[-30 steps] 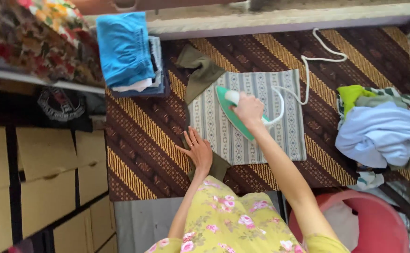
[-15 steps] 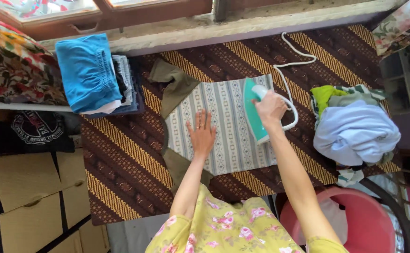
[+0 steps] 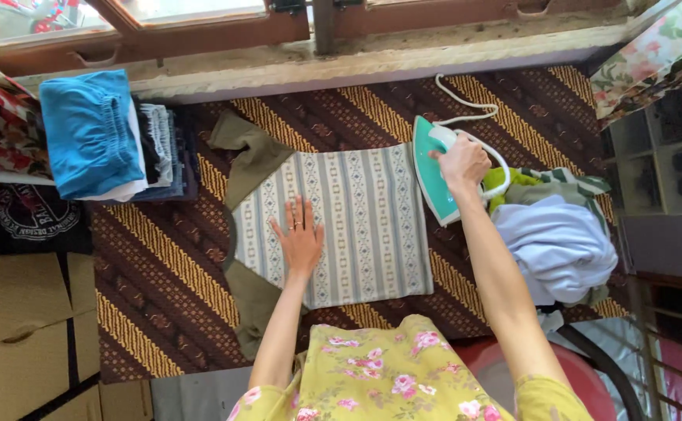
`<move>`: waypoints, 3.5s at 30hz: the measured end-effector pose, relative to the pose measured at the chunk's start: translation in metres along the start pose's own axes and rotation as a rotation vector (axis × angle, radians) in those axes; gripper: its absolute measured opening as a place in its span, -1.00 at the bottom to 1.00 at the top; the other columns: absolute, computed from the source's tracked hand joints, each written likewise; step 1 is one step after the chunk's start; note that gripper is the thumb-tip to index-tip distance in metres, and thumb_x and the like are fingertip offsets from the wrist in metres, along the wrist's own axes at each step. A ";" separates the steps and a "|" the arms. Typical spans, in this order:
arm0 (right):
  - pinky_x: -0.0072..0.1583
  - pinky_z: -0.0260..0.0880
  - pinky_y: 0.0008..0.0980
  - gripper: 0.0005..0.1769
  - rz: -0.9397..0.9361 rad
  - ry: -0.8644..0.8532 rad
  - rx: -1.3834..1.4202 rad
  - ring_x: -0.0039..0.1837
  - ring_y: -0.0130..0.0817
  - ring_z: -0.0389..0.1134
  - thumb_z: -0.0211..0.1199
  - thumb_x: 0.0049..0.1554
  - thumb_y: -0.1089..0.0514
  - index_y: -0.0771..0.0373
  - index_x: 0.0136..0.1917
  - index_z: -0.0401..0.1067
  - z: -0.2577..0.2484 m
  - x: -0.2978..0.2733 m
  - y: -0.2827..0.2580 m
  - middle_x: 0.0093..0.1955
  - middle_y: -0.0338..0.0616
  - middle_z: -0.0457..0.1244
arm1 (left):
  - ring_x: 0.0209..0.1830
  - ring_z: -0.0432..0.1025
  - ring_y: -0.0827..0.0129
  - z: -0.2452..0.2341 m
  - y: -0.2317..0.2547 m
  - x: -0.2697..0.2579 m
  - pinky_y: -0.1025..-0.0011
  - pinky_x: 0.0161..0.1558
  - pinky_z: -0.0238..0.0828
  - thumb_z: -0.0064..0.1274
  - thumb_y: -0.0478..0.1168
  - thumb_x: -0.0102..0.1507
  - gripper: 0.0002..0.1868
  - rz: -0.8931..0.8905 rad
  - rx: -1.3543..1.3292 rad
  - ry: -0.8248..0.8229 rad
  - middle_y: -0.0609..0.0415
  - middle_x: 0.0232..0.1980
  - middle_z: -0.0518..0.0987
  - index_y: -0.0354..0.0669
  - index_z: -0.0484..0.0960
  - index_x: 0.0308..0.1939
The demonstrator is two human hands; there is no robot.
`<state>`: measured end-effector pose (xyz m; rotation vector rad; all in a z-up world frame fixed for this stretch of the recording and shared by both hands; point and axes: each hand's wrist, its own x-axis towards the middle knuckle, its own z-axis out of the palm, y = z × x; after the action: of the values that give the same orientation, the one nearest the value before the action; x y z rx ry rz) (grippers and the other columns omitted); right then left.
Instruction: The person irons a patterned shirt on a table and then folds it into a neat rectangle.
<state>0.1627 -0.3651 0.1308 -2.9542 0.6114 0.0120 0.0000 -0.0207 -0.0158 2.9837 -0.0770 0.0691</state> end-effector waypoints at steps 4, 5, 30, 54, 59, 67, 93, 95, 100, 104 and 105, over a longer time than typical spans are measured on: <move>-0.02 0.46 0.08 -0.32 -0.053 0.019 0.062 -0.05 0.15 0.47 0.61 -0.11 -0.32 0.25 -0.02 0.52 -0.002 0.029 0.008 -0.12 0.19 0.41 | 0.71 -0.31 0.09 0.006 0.037 0.003 -0.40 0.50 -0.51 -0.29 0.13 0.47 -0.23 -0.071 -0.211 0.148 0.05 0.72 -0.20 -0.07 -0.11 0.67; -0.03 0.45 0.08 -0.32 -0.037 0.064 0.115 -0.06 0.15 0.47 0.61 -0.12 -0.33 0.25 -0.04 0.52 -0.003 0.031 0.009 -0.13 0.18 0.42 | 0.72 -0.31 0.09 0.007 0.044 -0.001 -0.39 0.50 -0.51 -0.30 0.14 0.47 -0.23 -0.077 -0.151 0.092 0.06 0.73 -0.21 -0.06 -0.10 0.67; 0.26 0.34 -0.23 -0.25 -0.044 0.422 1.273 0.23 -0.12 0.35 0.43 0.24 -0.11 0.44 0.39 0.18 0.078 -0.084 0.079 0.27 0.11 0.30 | 0.70 -0.36 0.19 -0.003 0.050 -0.063 -0.37 0.53 -0.42 -0.39 0.15 0.48 -0.33 0.079 -0.058 0.022 0.16 0.70 -0.25 0.23 -0.14 0.64; 0.59 -0.59 0.12 0.02 -0.292 -0.123 -0.129 0.73 -0.19 -0.41 -0.60 0.29 -0.51 0.32 0.67 -0.32 0.117 -0.335 0.069 0.75 -0.01 -0.38 | 0.72 -0.31 0.29 -0.013 -0.041 -0.189 -0.06 0.62 -0.43 -0.41 0.25 0.49 -0.32 0.044 -0.063 -0.038 0.30 0.73 -0.25 0.31 -0.10 0.67; 0.60 -0.58 0.03 0.04 -0.338 -0.128 0.049 0.73 -0.10 -0.46 -0.41 0.32 -0.51 0.36 0.68 -0.34 0.110 -0.353 -0.001 0.75 0.07 -0.43 | 0.70 -0.36 0.27 -0.023 -0.002 -0.169 -0.20 0.52 -0.49 -0.40 0.21 0.48 -0.24 -0.179 -0.012 -0.265 0.13 0.73 -0.28 0.02 -0.13 0.67; 0.60 -0.55 0.12 -0.17 -0.705 -0.325 -0.087 0.73 -0.16 -0.53 -0.39 0.38 -0.34 0.13 0.70 -0.41 0.138 -0.279 -0.020 0.77 -0.12 -0.46 | 0.71 -0.34 0.22 -0.007 0.008 -0.121 -0.13 0.57 -0.45 -0.33 0.18 0.46 -0.28 0.109 -0.104 -0.164 0.19 0.71 -0.22 0.14 -0.10 0.66; 0.61 -0.01 0.03 -0.36 -0.774 -0.032 -0.115 0.53 0.00 0.11 0.11 0.20 0.31 0.37 0.54 0.19 0.119 -0.015 -0.074 0.42 0.11 0.15 | 0.59 0.13 0.17 0.009 -0.095 0.177 -0.21 0.46 0.00 0.00 -0.12 0.36 -0.39 0.244 0.287 0.055 -0.04 0.50 0.36 -0.07 0.33 0.50; 0.57 0.07 0.04 -0.46 -0.823 0.002 -0.139 0.45 0.00 0.18 0.16 0.20 0.33 0.36 0.45 0.27 0.132 -0.003 -0.068 0.33 0.08 0.18 | 0.52 0.19 0.15 0.007 -0.099 0.183 -0.21 0.49 -0.02 0.02 -0.18 0.35 -0.48 0.253 0.374 0.057 -0.03 0.37 0.43 -0.09 0.41 0.40; 0.38 0.34 -0.10 -0.63 -0.927 -0.037 -0.298 0.33 -0.02 0.30 0.26 0.11 0.33 0.39 0.20 0.37 0.109 -0.011 -0.066 0.20 0.10 0.24 | 0.26 0.39 0.15 -0.017 -0.102 0.165 -0.09 0.50 -0.05 0.09 -0.23 0.20 -0.76 0.239 0.572 -0.057 0.00 0.05 0.58 -0.12 0.59 -0.04; 0.01 0.49 -0.21 -0.56 -0.897 -0.028 -0.201 0.20 -0.05 0.33 0.30 -0.06 0.33 0.43 0.11 0.36 0.047 -0.053 -0.057 0.11 0.11 0.24 | -0.04 0.52 0.21 -0.051 -0.095 0.118 0.14 0.34 0.17 0.11 -0.28 0.28 -0.93 0.236 0.434 0.044 0.03 -0.20 0.66 -0.08 0.59 -0.16; 0.02 0.49 -0.25 -0.57 -0.935 0.045 -0.217 0.18 -0.09 0.34 0.29 -0.12 0.35 0.38 0.07 0.38 0.039 -0.065 -0.049 0.08 0.06 0.26 | -0.11 0.53 0.26 -0.062 -0.089 0.103 0.21 0.23 0.23 0.13 -0.26 0.23 -0.90 0.249 0.430 0.142 0.06 -0.23 0.66 -0.07 0.59 -0.18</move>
<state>0.1229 -0.2902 0.0999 -3.1282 -0.8416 -0.0800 0.1052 0.0719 0.0367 3.3643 -0.4725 0.3695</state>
